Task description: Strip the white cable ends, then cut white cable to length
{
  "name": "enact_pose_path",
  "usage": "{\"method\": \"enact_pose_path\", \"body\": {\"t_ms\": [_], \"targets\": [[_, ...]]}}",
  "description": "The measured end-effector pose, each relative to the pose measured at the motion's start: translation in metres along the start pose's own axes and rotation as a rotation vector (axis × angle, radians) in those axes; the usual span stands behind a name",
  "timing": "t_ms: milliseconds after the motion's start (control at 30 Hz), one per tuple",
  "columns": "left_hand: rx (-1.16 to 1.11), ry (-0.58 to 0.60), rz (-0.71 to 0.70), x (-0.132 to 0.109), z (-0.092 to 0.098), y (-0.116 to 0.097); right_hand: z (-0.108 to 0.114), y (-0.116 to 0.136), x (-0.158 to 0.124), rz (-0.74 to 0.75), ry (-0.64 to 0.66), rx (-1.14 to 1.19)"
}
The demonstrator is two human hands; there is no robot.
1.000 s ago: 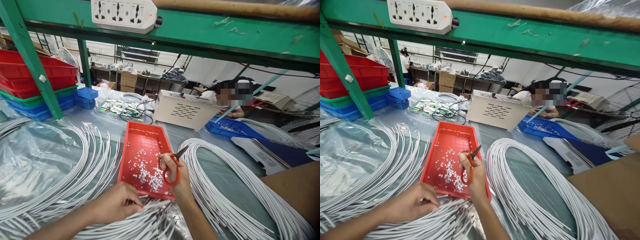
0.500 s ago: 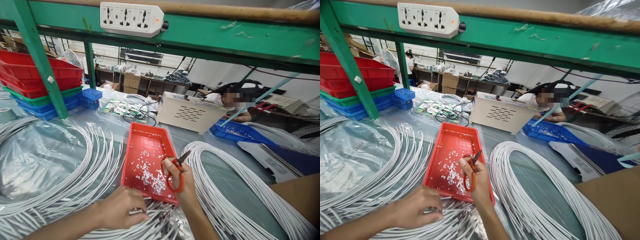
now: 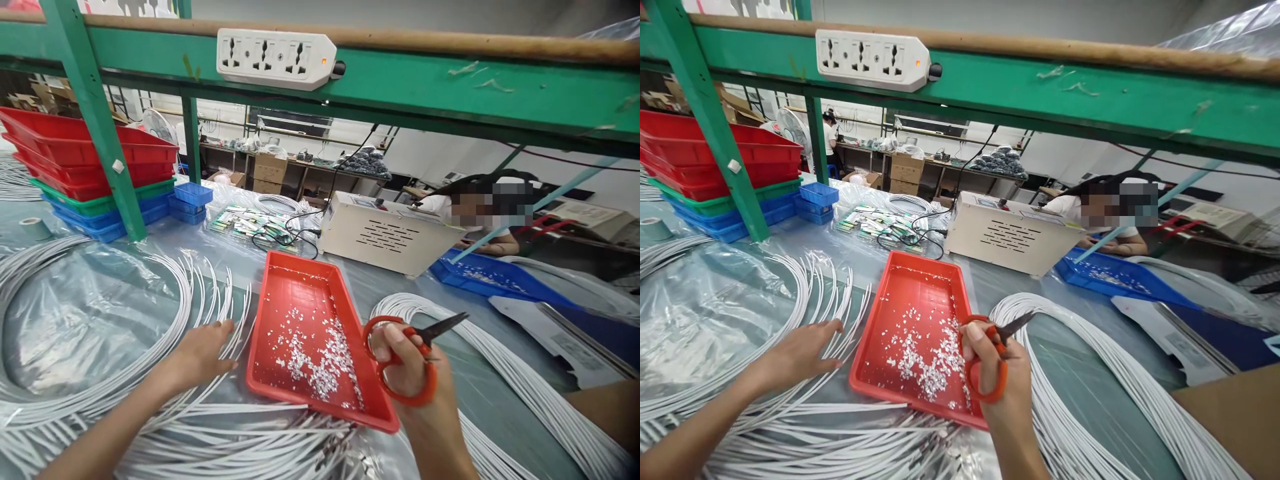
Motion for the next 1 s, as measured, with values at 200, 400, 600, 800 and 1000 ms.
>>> {"method": "enact_pose_path", "body": {"t_ms": [200, 400, 600, 800, 1000], "targets": [[0.232, 0.081, 0.105, 0.009, -0.03, -0.008, -0.001, -0.002, 0.001, -0.012, 0.011, -0.007], [0.294, -0.066, 0.124, 0.025, -0.054, -0.005, -0.001, -0.006, 0.0, -0.027, 0.048, -0.074], [0.037, -0.214, 0.128, 0.032, -0.037, 0.014, -0.003, -0.008, -0.001, -0.075, 0.099, -0.161], [-0.967, -0.405, -0.039, 0.027, -0.011, 0.014, -0.012, -0.01, -0.006, -0.153, 0.174, -0.165], [-1.384, -0.206, -0.31, 0.01, -0.01, -0.019, -0.033, -0.022, -0.014, -0.245, 0.29, -0.166]]}}
Point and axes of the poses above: each hand's wrist, its own x-axis towards the middle knuckle, its own z-axis out of the back of the hand, y = z × x, the point moved 1 cm from there along x, towards the middle knuckle, and after that the axes turned 6 degrees about -z, right-handed, at the moved point
